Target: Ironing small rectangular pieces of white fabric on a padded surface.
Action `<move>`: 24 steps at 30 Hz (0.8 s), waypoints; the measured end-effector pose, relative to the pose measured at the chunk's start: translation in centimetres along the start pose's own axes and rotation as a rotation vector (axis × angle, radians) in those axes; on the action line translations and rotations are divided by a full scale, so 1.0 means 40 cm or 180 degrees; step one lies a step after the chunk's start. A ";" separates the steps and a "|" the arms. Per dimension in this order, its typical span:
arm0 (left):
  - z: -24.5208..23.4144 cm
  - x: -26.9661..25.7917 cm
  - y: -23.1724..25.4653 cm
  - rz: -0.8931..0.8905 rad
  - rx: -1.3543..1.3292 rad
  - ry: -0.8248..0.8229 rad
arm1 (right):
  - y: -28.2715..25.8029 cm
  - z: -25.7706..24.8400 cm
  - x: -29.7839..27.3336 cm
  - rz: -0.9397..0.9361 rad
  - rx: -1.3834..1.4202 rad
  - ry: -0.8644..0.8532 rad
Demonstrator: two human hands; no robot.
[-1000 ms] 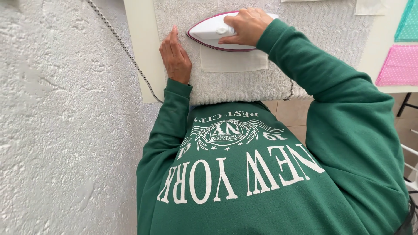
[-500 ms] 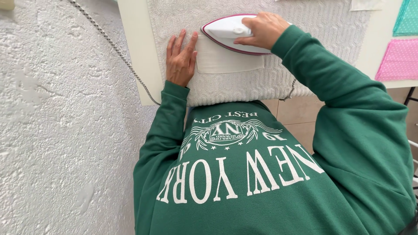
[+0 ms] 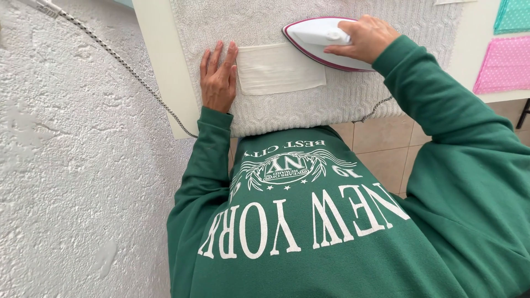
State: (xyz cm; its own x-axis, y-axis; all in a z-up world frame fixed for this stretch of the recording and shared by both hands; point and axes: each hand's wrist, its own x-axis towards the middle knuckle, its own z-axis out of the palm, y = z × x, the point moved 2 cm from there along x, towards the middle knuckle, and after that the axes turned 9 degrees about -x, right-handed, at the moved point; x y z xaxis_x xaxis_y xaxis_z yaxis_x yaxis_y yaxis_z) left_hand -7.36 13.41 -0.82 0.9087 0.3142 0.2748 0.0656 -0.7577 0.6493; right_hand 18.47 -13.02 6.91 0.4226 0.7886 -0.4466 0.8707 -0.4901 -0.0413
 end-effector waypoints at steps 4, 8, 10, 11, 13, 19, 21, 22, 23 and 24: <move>0.007 -0.004 -0.006 -0.0015 0.0060 -0.0022 | 0.034 0.008 -0.033 0.0085 -0.0017 -0.0003; 0.005 0.000 -0.005 -0.0048 0.0051 0.0003 | 0.065 0.009 -0.065 0.0229 0.0060 0.0001; 0.002 -0.002 0.002 -0.0047 0.0039 -0.0001 | 0.080 0.019 -0.084 0.0262 0.0086 0.0004; -0.001 0.000 0.004 -0.0055 0.0024 -0.0009 | 0.089 0.025 -0.089 0.0251 0.0122 0.0042; -0.007 0.004 0.010 -0.0055 0.0006 -0.0023 | 0.102 0.035 -0.103 0.0248 0.0162 0.0082; -0.018 0.011 0.026 -0.0011 -0.0029 0.0008 | 0.139 0.068 -0.169 0.0395 0.0310 0.0310; -0.019 0.019 0.028 0.0077 -0.0032 0.0068 | 0.158 0.093 -0.195 0.0408 0.0332 0.0562; -0.022 0.018 0.028 0.0090 -0.0042 0.0082 | 0.130 0.074 -0.217 0.0417 0.0315 0.0571; -0.022 0.018 0.030 0.0093 -0.0033 0.0065 | 0.109 0.057 -0.232 0.0420 0.0949 0.0432; -0.022 0.016 0.032 0.0097 -0.0023 0.0048 | 0.087 0.041 -0.248 0.0413 0.1589 0.0286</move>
State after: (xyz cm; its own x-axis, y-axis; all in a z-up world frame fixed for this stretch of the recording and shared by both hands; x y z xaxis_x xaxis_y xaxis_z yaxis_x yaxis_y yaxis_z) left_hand -7.06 13.13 0.79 0.9040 0.2995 0.3050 0.0350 -0.7629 0.6455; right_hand 16.90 -23.17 9.72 0.5581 0.7276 -0.3989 0.5930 -0.6860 -0.4216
